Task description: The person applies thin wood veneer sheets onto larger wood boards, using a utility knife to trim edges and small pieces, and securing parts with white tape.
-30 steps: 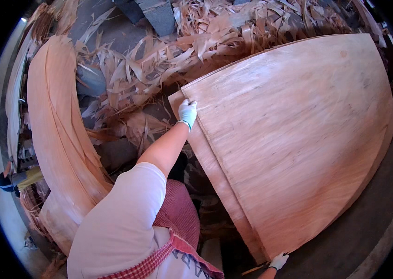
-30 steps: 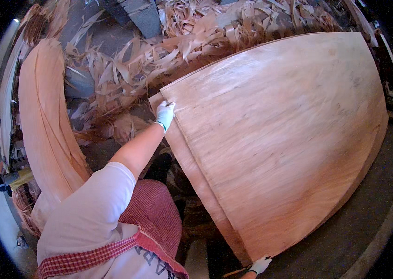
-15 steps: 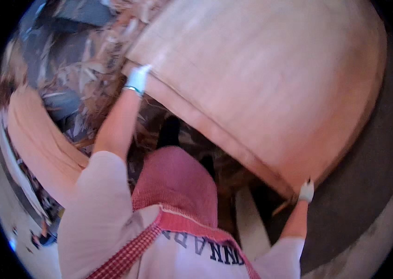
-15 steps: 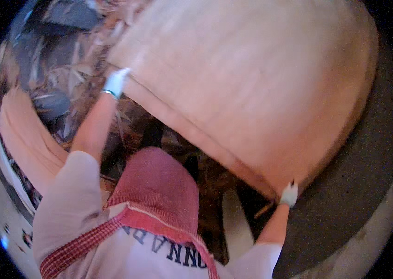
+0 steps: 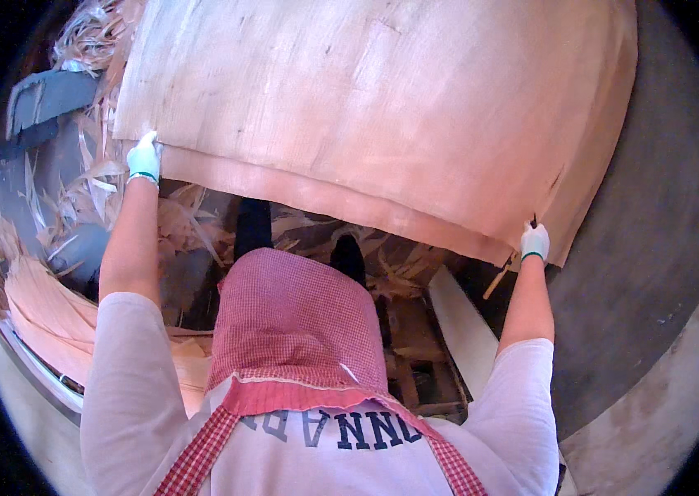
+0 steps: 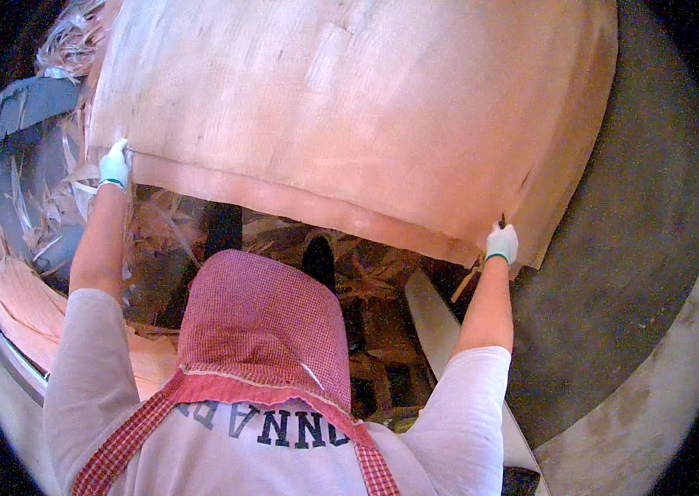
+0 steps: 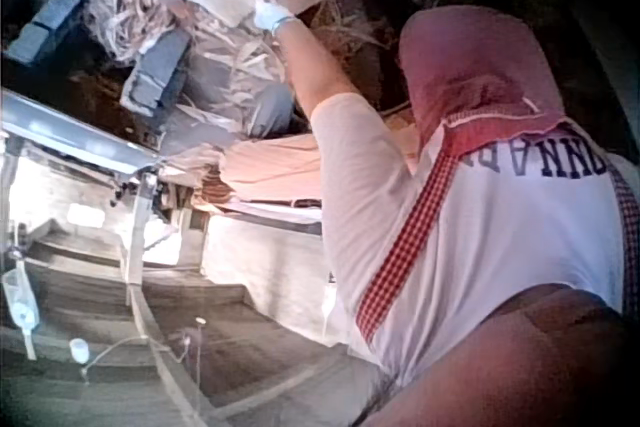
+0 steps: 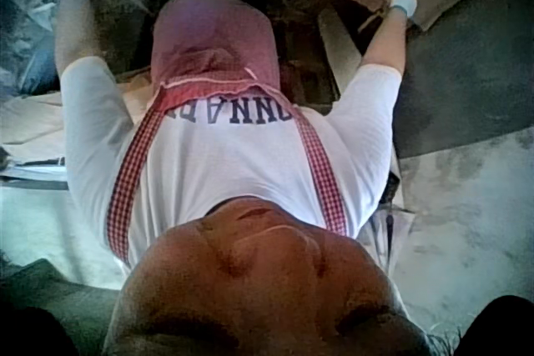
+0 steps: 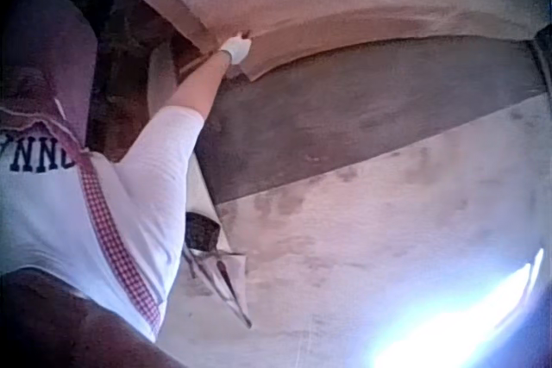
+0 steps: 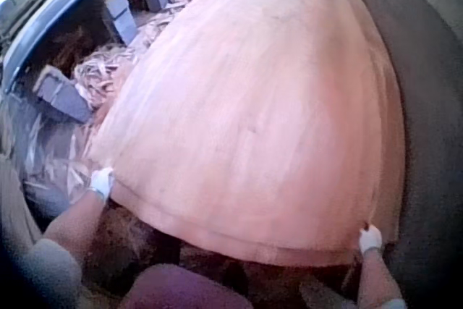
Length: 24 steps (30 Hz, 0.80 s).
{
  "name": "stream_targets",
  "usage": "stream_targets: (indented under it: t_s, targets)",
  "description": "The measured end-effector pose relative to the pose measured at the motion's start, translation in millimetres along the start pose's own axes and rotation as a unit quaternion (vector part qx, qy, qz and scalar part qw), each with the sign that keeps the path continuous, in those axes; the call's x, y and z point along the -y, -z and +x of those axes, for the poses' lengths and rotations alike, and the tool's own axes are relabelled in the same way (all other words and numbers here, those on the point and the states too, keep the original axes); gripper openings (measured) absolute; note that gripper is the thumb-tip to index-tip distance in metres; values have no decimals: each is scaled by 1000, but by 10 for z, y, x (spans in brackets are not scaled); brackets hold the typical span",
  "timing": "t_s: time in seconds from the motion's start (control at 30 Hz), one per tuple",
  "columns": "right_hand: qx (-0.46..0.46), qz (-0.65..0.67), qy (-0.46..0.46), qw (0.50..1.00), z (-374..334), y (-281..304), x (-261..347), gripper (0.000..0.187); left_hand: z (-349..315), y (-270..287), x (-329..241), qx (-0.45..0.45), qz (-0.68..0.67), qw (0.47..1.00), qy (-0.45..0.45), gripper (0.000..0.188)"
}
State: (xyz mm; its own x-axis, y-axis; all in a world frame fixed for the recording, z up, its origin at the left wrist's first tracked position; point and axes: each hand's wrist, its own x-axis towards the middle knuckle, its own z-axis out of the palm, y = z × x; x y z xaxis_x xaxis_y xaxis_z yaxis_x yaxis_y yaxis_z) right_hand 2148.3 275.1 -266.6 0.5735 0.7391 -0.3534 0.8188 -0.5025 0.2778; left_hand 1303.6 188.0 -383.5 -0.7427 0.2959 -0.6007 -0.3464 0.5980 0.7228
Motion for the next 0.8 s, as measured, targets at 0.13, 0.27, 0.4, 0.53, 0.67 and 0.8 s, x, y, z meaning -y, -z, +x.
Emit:
stream_targets:
  t_s: [0.13,0.27,0.4,0.53,0.67,0.8]
  targets:
    - [22,-33,1,999,175,-149,-145,43,189,72,155,-4,115,990,-87,21]
    - [37,-36,12,999,285,-277,-130,44,366,258,223,-45,376,881,-283,28]
    - [45,15,-34,998,166,-222,-34,51,-65,-87,38,-103,71,990,-58,36]
    - [-145,192,13,971,-358,-457,-109,50,-825,-150,54,-212,312,833,-404,29]
    - [-88,205,6,975,-1010,-760,-510,53,-2650,-1163,133,77,400,699,-587,18]
    - [68,145,-39,986,-988,-578,-500,48,-3425,-1578,506,236,579,598,-501,63]
